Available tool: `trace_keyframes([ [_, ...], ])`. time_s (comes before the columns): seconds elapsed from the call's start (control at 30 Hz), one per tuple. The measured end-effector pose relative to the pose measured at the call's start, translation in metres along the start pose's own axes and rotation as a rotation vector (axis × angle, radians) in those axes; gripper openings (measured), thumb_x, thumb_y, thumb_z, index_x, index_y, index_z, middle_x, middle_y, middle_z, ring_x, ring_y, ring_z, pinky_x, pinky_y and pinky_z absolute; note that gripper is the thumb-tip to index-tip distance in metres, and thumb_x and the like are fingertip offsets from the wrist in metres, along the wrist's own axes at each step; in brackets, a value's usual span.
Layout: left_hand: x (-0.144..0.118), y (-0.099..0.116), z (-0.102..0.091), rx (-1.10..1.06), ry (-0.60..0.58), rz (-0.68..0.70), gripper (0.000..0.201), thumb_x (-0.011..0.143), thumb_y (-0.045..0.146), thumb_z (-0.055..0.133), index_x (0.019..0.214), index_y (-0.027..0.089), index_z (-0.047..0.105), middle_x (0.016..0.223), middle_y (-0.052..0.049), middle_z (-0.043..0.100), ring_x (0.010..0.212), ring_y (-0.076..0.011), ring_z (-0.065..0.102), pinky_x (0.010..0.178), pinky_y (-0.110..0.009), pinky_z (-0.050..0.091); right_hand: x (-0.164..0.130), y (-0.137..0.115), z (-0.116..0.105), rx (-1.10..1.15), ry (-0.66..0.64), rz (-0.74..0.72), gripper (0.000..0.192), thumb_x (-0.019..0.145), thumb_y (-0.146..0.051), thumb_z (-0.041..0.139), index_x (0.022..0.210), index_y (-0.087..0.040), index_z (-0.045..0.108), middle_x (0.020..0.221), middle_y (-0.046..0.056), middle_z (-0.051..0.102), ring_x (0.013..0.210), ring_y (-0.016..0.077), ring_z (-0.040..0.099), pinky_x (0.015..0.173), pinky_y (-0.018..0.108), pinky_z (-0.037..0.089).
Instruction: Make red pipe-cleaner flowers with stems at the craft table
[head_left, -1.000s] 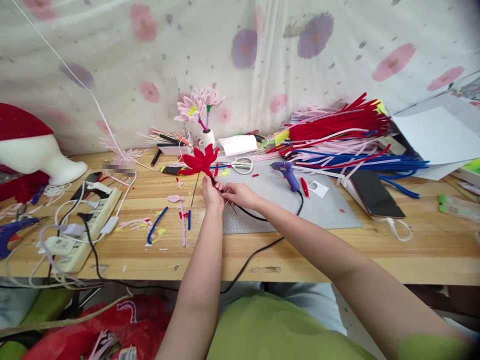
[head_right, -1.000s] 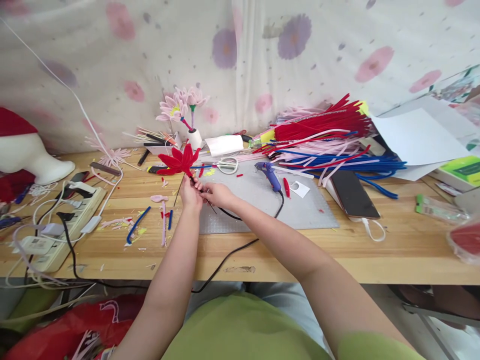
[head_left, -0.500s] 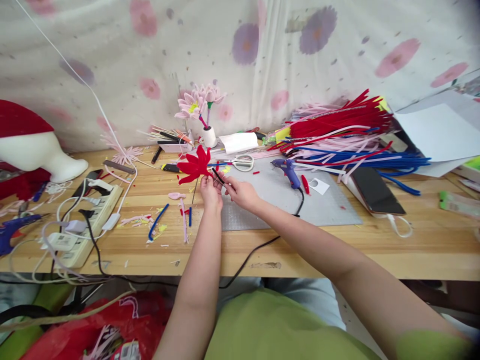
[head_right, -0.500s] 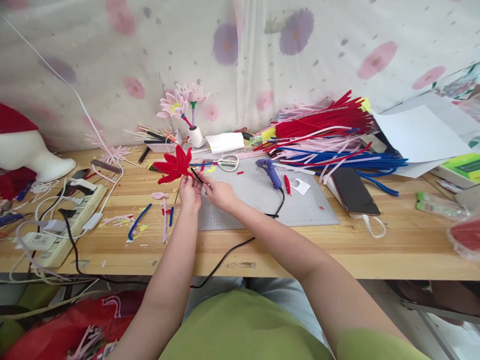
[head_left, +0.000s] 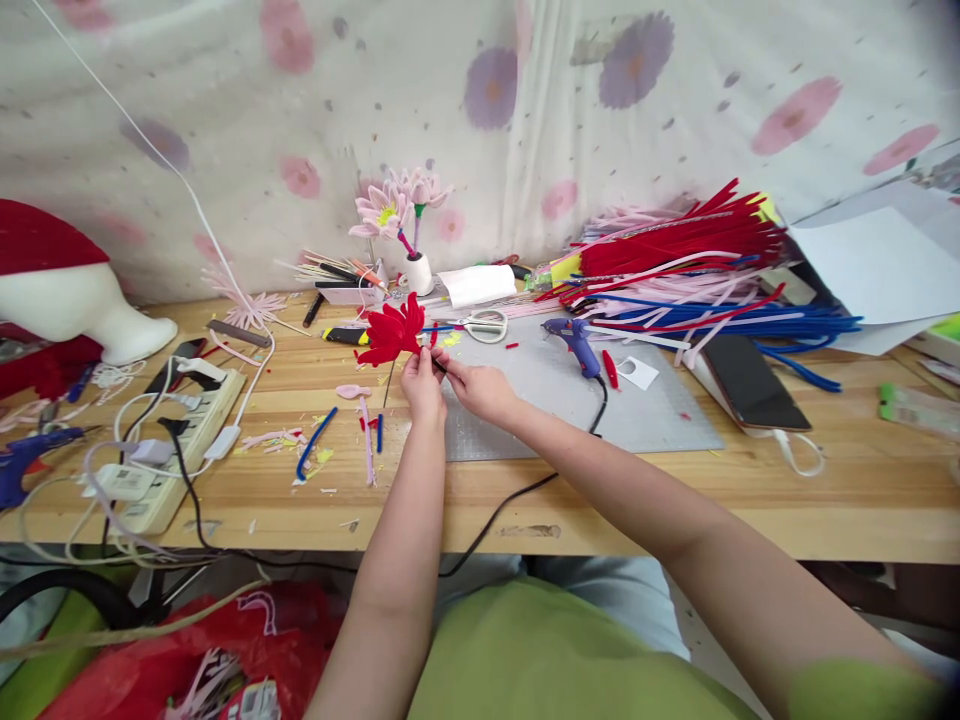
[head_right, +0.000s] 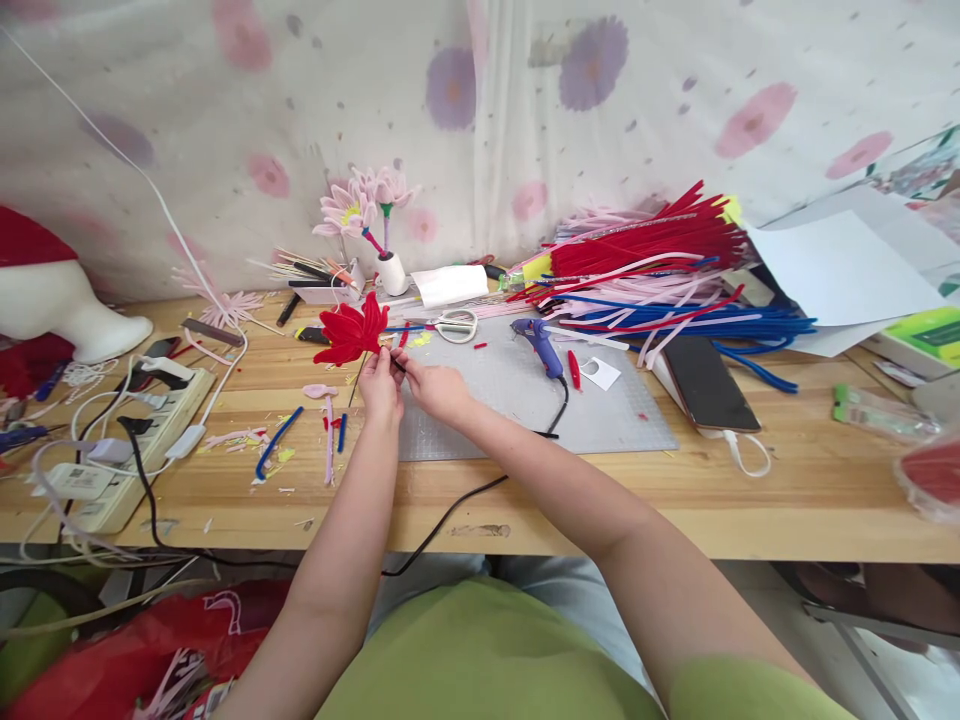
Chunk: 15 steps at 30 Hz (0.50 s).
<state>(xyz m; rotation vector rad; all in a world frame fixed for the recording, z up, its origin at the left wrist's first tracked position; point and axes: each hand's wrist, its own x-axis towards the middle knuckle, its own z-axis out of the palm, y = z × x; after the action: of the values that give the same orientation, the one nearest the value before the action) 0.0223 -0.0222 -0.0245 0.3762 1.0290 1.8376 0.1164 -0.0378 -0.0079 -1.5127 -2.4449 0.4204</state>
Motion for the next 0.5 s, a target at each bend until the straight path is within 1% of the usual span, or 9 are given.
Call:
trace_keyframes([
  [0.13, 0.0021, -0.0013, 0.001, 0.043, 0.042, -0.011, 0.012, 0.082, 0.019, 0.048, 0.073, 0.014, 0.054, 0.059, 0.002, 0.057, 0.05, -0.0065, 0.053, 0.061, -0.022, 0.044, -0.0008, 0.0001, 0.002, -0.009, -0.011, 0.006, 0.046, 0.092, -0.038, 0.021, 0.13, -0.024, 0.044, 0.101, 0.01, 0.066, 0.085, 0.0224, 0.063, 0.075, 0.032, 0.044],
  [0.2, 0.0022, -0.0015, 0.0017, 0.054, 0.033, -0.009, 0.013, 0.083, 0.02, 0.047, 0.073, 0.014, 0.054, 0.059, 0.002, 0.057, 0.05, -0.0068, 0.053, 0.061, -0.022, 0.044, -0.0013, 0.0006, 0.0027, -0.016, -0.011, 0.009, 0.047, 0.092, -0.037, 0.02, 0.132, -0.025, 0.041, 0.103, 0.01, 0.066, 0.086, 0.0222, 0.063, 0.076, 0.032, 0.043],
  [0.3, 0.0023, -0.0025, 0.0022, 0.087, -0.01, 0.012, 0.012, 0.08, 0.022, 0.052, 0.071, 0.013, 0.054, 0.06, 0.001, 0.057, 0.052, -0.007, 0.054, 0.061, -0.021, 0.044, -0.0022, 0.0007, 0.0032, -0.027, -0.003, 0.016, 0.047, 0.093, -0.035, 0.019, 0.135, -0.025, 0.037, 0.106, 0.009, 0.065, 0.088, 0.0224, 0.063, 0.077, 0.033, 0.043],
  [0.4, 0.0036, -0.0038, 0.0018, 0.134, -0.025, 0.034, 0.013, 0.077, 0.02, 0.056, 0.066, 0.013, 0.053, 0.058, 0.002, 0.057, 0.051, -0.0063, 0.053, 0.061, -0.02, 0.043, -0.0035, -0.0005, 0.0031, -0.04, 0.006, 0.021, 0.046, 0.093, -0.033, 0.018, 0.133, -0.025, 0.038, 0.107, 0.009, 0.065, 0.089, 0.0223, 0.063, 0.076, 0.033, 0.043],
  [0.5, 0.0053, -0.0043, 0.0015, 0.158, -0.014, 0.033, 0.013, 0.08, 0.017, 0.05, 0.069, 0.013, 0.054, 0.057, 0.002, 0.057, 0.048, -0.0063, 0.053, 0.058, -0.02, 0.043, -0.005, -0.0025, 0.0027, -0.049, -0.004, 0.029, 0.046, 0.093, -0.034, 0.018, 0.132, -0.023, 0.04, 0.106, 0.01, 0.065, 0.089, 0.0218, 0.062, 0.076, 0.032, 0.042],
])
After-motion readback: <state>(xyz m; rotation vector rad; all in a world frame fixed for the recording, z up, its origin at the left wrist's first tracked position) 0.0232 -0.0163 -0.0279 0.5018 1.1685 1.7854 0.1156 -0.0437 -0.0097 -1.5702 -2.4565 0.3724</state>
